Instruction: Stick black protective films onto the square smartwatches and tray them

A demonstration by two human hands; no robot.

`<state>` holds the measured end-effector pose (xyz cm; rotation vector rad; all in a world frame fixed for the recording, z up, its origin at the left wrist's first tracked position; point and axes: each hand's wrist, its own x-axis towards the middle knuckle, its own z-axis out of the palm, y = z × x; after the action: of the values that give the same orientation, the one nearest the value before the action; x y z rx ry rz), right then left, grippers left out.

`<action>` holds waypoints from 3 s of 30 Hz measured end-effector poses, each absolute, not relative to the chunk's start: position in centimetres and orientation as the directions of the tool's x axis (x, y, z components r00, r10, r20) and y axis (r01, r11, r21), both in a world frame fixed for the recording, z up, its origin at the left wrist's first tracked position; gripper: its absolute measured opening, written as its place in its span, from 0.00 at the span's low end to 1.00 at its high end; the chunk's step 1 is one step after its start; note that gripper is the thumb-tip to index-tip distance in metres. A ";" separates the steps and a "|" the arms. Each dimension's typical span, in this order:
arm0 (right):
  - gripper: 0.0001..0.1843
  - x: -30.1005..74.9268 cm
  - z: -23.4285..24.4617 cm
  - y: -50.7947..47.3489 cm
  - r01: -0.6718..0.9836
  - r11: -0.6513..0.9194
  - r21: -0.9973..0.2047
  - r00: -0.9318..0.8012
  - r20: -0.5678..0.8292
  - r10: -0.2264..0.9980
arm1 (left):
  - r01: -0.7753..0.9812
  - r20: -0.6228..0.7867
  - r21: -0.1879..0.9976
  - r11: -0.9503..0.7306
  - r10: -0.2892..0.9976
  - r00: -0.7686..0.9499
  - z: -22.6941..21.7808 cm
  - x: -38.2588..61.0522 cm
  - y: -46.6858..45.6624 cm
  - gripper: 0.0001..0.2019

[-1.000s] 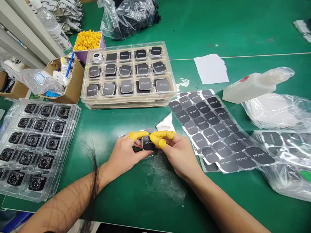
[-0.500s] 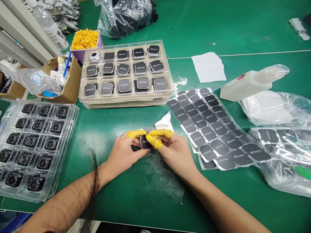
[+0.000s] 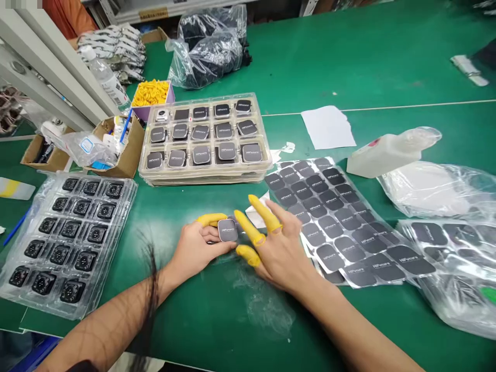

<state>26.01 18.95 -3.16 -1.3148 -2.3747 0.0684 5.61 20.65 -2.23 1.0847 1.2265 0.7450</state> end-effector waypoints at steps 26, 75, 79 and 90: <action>0.25 24.7 -3.5 19.6 0.777 0.527 -0.344 -0.472 0.236 0.850 | 0.948 -0.036 0.313 -0.056 0.997 0.070 9.3 -3.3 49.4 0.24; 0.04 24.3 -3.3 19.3 0.455 0.355 -0.817 0.045 0.419 0.907 | 0.396 -0.072 0.914 -0.083 0.929 0.363 -2.7 6.1 20.8 0.25; 0.12 26.4 -0.2 19.2 0.253 0.355 -0.900 -0.365 0.251 0.896 | 0.308 -0.230 0.942 0.134 0.925 0.302 -2.6 5.9 21.3 0.23; 0.16 29.9 -2.2 21.6 0.831 0.135 -0.539 -0.019 0.215 0.976 | 0.063 -0.317 0.948 0.312 0.915 0.250 -2.2 5.9 21.8 0.29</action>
<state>29.90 21.60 -2.22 -1.7318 -1.8856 0.3551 5.94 21.83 -2.17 1.0980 1.1691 0.7756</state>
